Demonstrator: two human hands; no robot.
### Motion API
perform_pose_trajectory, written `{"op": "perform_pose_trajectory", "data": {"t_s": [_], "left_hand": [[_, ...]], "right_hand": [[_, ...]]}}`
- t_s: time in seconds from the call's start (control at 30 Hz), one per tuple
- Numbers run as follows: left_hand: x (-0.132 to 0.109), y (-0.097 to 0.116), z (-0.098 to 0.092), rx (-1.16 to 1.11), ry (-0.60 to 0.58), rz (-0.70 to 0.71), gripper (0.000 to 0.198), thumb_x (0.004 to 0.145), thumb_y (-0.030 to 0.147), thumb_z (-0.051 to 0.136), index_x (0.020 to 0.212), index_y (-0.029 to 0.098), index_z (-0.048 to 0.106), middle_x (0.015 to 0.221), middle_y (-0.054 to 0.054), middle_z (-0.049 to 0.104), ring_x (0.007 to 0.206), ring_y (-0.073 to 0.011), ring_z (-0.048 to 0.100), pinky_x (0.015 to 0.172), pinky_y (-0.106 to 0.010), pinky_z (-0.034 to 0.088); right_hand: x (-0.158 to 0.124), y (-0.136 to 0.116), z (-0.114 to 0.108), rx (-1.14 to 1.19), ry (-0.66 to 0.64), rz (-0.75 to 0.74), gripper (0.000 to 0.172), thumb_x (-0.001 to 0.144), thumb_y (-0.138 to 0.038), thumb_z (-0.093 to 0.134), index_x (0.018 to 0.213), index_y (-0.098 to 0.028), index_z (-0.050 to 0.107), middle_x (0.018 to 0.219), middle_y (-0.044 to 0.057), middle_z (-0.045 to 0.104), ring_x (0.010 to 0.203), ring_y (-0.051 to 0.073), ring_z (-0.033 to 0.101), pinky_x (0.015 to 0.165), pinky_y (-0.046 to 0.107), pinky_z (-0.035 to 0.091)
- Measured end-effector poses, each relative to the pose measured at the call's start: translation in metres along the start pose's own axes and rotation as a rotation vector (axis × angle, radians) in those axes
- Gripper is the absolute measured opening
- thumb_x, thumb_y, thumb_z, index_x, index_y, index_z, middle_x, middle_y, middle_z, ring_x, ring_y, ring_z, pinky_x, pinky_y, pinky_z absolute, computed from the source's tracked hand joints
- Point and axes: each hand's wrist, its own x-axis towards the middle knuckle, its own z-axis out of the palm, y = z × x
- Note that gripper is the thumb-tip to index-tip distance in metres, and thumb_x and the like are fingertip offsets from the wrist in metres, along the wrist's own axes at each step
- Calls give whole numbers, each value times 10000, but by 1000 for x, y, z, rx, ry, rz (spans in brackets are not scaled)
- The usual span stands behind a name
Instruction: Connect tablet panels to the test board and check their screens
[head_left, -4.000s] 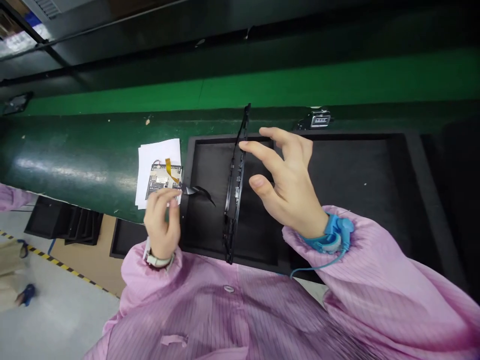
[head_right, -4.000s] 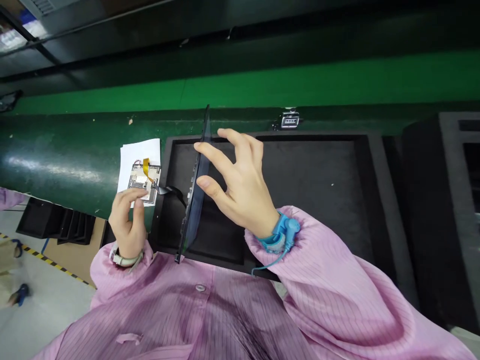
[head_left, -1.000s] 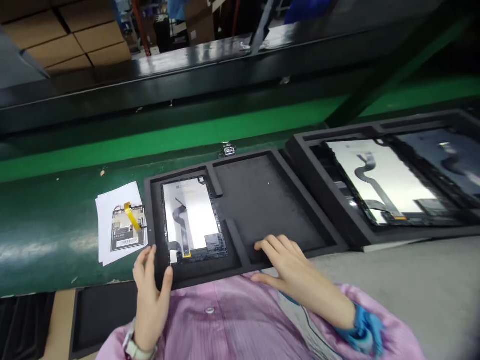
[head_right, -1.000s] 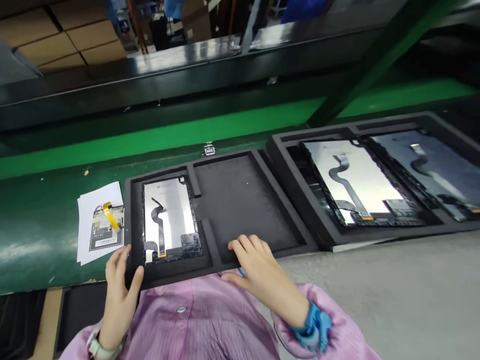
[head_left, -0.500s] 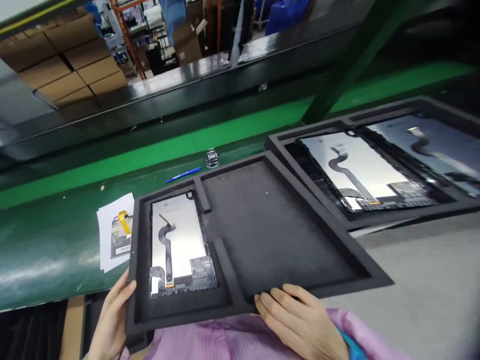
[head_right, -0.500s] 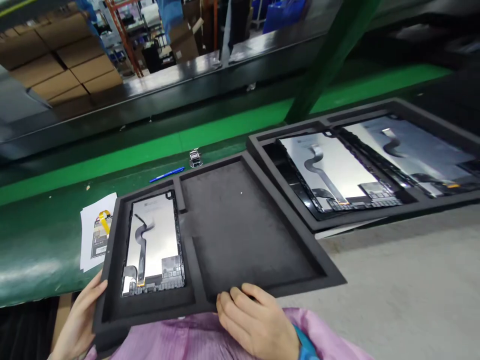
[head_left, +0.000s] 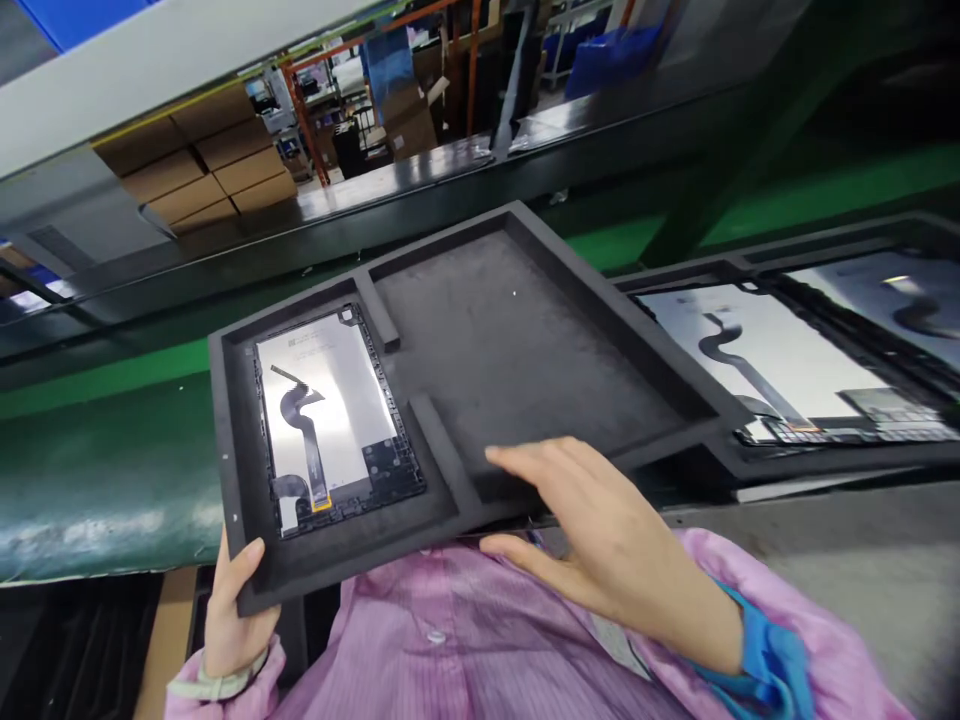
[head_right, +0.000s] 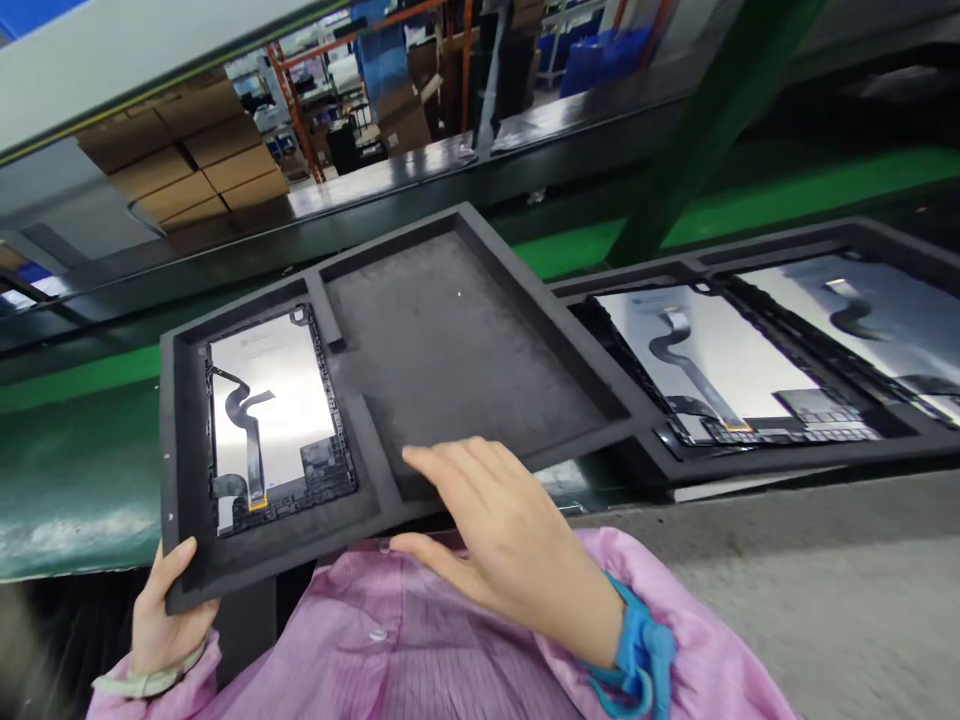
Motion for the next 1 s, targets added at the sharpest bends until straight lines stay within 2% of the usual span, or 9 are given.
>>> {"op": "perform_pose_trajectory", "data": {"t_s": [0.07, 0.17, 0.27, 0.47, 0.6, 0.67, 0.83, 0.93, 1.0], "left_hand": [[1, -7, 3, 2, -31, 30, 780, 622, 266, 837, 1369, 337, 626, 1142, 29, 790, 910, -193, 778, 958, -299, 615], [1, -17, 3, 8, -68, 49, 796, 633, 307, 845, 1392, 352, 610, 1220, 12, 766, 1036, -234, 759, 973, -336, 617], [-1, -26, -7, 0, -55, 54, 823, 641, 362, 854, 1422, 355, 595, 1271, 1, 746, 1171, -273, 713, 1001, -367, 611], [-21, -50, -39, 22, -67, -17, 811, 765, 387, 807, 1516, 377, 503, 1446, 20, 646, 1400, -279, 557, 1113, -320, 530], [-39, -72, -48, 42, -77, -30, 854, 781, 414, 813, 1554, 381, 449, 1554, 33, 546, 1506, -311, 417, 1251, -391, 373], [-45, -84, -52, 44, -79, -46, 830, 787, 425, 810, 1542, 369, 471, 1591, 35, 500, 1541, -327, 348, 1276, -424, 323], [-53, -105, -64, 125, -86, -49, 754, 821, 424, 789, 1516, 356, 508, 1657, 57, 399, 1593, -301, 214, 1316, -414, 185], [-57, -107, -63, 118, -89, -68, 733, 839, 408, 776, 1518, 360, 505, 1672, 58, 370, 1599, -288, 198, 1319, -402, 163], [-59, -105, -58, 100, -77, -88, 712, 839, 395, 780, 1503, 368, 524, 1671, 68, 369, 1602, -276, 191, 1320, -387, 152]], "right_hand": [[13, 3, 1, 61, -61, 87, 518, 1030, -514, 483, 1340, -101, 530, 1216, 179, 693, 1089, 277, 660, 915, 455, 572], [30, 9, 4, 180, -228, 140, 463, 1042, -463, 463, 1379, -153, 529, 1435, 167, 593, 1383, 306, 529, 1132, 523, 494], [44, 14, 7, 339, -452, 228, 521, 1011, -494, 489, 1415, -166, 518, 1526, 154, 517, 1462, 303, 458, 1212, 527, 431], [55, 7, 29, 563, -698, 491, 608, 922, -403, 535, 1466, -143, 451, 1535, 174, 479, 1466, 299, 426, 1263, 525, 327], [51, -1, 59, 767, -764, 931, 699, 823, -282, 634, 1477, -142, 430, 1487, 167, 506, 1465, 279, 401, 1268, 484, 278], [48, -5, 71, 832, -778, 1070, 701, 803, -258, 640, 1462, -145, 431, 1484, 165, 503, 1444, 263, 431, 1245, 448, 311], [43, -13, 82, 896, -789, 1186, 614, 790, -278, 636, 1367, -153, 466, 1377, 151, 587, 1276, 221, 592, 1153, 378, 417], [45, -14, 85, 935, -782, 1183, 513, 767, -296, 654, 1251, -180, 529, 1157, 83, 672, 1146, 203, 645, 1089, 374, 455], [45, -14, 88, 952, -792, 1134, 366, 737, -324, 684, 1063, -185, 589, 991, 40, 664, 1029, 197, 649, 1013, 372, 483]]}}
